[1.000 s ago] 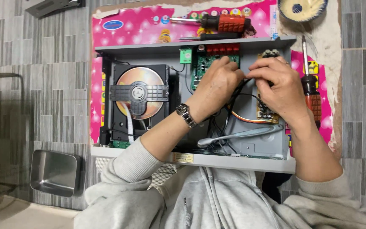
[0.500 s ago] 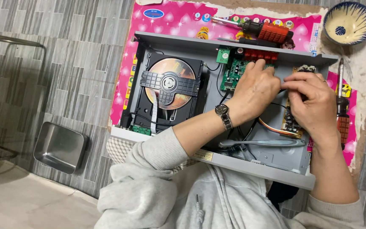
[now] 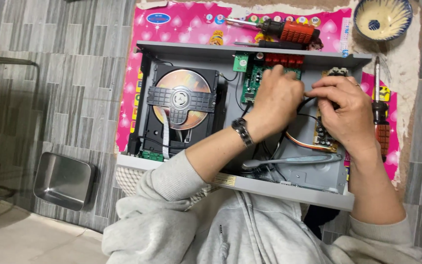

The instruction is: Repairing an electronic device by connecting internal wiring and cleaning the circuit board with a brush

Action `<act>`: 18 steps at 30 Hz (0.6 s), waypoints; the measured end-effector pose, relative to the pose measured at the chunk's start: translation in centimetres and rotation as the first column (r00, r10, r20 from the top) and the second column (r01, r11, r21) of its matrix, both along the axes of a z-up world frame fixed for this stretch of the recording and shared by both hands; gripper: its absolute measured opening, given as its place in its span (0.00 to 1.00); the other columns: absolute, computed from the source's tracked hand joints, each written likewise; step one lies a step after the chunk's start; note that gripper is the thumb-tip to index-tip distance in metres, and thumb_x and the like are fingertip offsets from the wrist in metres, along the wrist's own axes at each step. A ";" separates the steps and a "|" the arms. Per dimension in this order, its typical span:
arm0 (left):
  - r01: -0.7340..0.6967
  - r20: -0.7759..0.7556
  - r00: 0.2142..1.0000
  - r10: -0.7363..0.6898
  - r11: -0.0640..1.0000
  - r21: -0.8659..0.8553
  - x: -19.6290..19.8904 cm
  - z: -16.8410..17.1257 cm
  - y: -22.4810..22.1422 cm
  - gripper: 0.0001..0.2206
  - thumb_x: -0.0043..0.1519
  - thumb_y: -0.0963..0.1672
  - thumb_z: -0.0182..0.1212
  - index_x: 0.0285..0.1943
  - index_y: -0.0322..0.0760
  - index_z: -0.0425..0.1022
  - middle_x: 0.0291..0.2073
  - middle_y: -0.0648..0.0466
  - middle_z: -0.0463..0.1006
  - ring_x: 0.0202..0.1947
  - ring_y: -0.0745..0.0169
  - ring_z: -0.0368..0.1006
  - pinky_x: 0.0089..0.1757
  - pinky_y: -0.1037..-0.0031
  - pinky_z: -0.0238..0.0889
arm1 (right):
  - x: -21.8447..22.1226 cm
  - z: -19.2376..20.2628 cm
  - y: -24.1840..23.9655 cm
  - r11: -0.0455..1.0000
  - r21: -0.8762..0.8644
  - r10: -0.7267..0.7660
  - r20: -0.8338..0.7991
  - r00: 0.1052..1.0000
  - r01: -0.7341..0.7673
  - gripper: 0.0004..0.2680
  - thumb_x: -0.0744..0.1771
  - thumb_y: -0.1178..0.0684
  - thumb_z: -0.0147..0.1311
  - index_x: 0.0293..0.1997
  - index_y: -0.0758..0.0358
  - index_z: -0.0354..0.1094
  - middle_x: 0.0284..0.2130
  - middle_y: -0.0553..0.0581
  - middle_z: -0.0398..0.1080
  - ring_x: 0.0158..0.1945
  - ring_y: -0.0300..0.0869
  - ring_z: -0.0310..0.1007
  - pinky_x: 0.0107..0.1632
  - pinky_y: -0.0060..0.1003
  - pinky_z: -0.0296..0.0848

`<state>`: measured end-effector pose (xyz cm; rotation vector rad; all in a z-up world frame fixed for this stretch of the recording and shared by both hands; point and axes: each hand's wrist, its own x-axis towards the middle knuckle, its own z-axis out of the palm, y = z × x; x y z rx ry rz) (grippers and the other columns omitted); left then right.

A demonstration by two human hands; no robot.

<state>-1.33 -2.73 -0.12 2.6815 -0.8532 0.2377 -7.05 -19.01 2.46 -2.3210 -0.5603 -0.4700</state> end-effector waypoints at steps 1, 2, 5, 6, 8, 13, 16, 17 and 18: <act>0.007 -0.005 1.000 -0.007 1.000 -0.004 0.3 0.0 0.4 0.04 0.45 0.40 0.63 0.22 0.46 0.79 0.25 0.57 0.76 0.36 0.45 0.68 0.34 0.56 0.60 | 0.0 0.1 0.1 1.000 -0.004 -0.007 -0.005 1.000 0.007 0.09 0.66 0.73 0.51 0.42 0.69 0.77 0.44 0.65 0.74 0.47 0.54 0.72 0.56 0.46 0.65; 0.006 -0.039 0.999 -0.005 1.000 0.011 0.8 -0.1 0.7 0.01 0.45 0.43 0.66 0.22 0.46 0.79 0.24 0.55 0.78 0.34 0.44 0.69 0.32 0.55 0.61 | 0.0 0.3 0.1 1.000 0.012 0.004 -0.011 1.000 -0.004 0.10 0.65 0.73 0.50 0.42 0.68 0.77 0.44 0.65 0.74 0.47 0.54 0.71 0.55 0.46 0.65; 0.015 -0.158 0.987 -0.016 1.000 -0.005 1.4 0.5 1.5 0.01 0.48 0.43 0.66 0.24 0.49 0.81 0.24 0.52 0.79 0.34 0.42 0.69 0.32 0.53 0.60 | 0.2 0.2 -0.1 0.999 0.031 0.011 -0.022 1.000 -0.011 0.11 0.64 0.72 0.49 0.42 0.67 0.77 0.44 0.64 0.74 0.47 0.52 0.72 0.55 0.46 0.64; 0.009 -0.245 0.969 -0.017 0.999 -0.031 1.5 0.8 1.9 0.06 0.49 0.41 0.63 0.27 0.51 0.83 0.25 0.52 0.80 0.35 0.41 0.68 0.34 0.52 0.58 | 0.2 0.1 -0.2 0.999 0.039 0.022 -0.029 0.999 -0.021 0.12 0.63 0.72 0.49 0.43 0.66 0.77 0.43 0.63 0.75 0.48 0.51 0.73 0.56 0.47 0.63; -0.026 -0.277 0.961 0.009 0.998 -0.058 1.7 0.4 1.8 0.06 0.47 0.42 0.68 0.29 0.53 0.84 0.29 0.49 0.79 0.34 0.40 0.71 0.34 0.57 0.64 | 0.3 0.1 -0.2 0.998 0.063 0.002 -0.015 1.000 -0.001 0.10 0.64 0.71 0.51 0.40 0.63 0.77 0.42 0.63 0.75 0.46 0.55 0.73 0.51 0.49 0.67; 0.044 -0.303 0.949 -0.093 0.985 -0.165 1.6 2.6 3.9 0.03 0.49 0.43 0.72 0.29 0.50 0.85 0.24 0.52 0.79 0.34 0.50 0.73 0.35 0.67 0.64 | 0.2 0.6 0.0 0.994 0.106 -0.013 -0.028 1.000 0.016 0.10 0.66 0.72 0.53 0.38 0.62 0.77 0.40 0.63 0.76 0.43 0.59 0.73 0.46 0.50 0.72; 0.066 -0.258 0.958 -0.125 0.972 -0.227 1.3 2.6 5.3 0.04 0.50 0.39 0.67 0.27 0.44 0.83 0.21 0.50 0.76 0.31 0.47 0.69 0.33 0.62 0.61 | 0.4 0.6 -0.1 0.995 0.092 -0.027 -0.074 0.997 0.034 0.09 0.67 0.69 0.54 0.41 0.60 0.78 0.41 0.61 0.76 0.44 0.54 0.73 0.47 0.47 0.71; 0.071 -0.240 0.962 -0.129 0.969 -0.235 1.0 3.0 5.8 0.05 0.50 0.39 0.65 0.25 0.44 0.81 0.21 0.51 0.74 0.31 0.47 0.68 0.33 0.63 0.59 | 0.4 0.8 0.0 0.995 0.100 -0.020 -0.077 0.997 0.027 0.08 0.67 0.68 0.55 0.42 0.60 0.78 0.42 0.60 0.76 0.44 0.55 0.73 0.47 0.47 0.71; 0.075 -0.222 0.966 -0.131 0.967 -0.245 0.7 3.3 6.5 0.07 0.50 0.38 0.63 0.23 0.44 0.79 0.20 0.51 0.72 0.30 0.47 0.66 0.32 0.63 0.57 | 0.5 0.9 0.1 0.994 0.105 -0.011 -0.081 0.997 0.020 0.07 0.67 0.67 0.57 0.43 0.60 0.77 0.43 0.60 0.76 0.45 0.55 0.73 0.48 0.47 0.71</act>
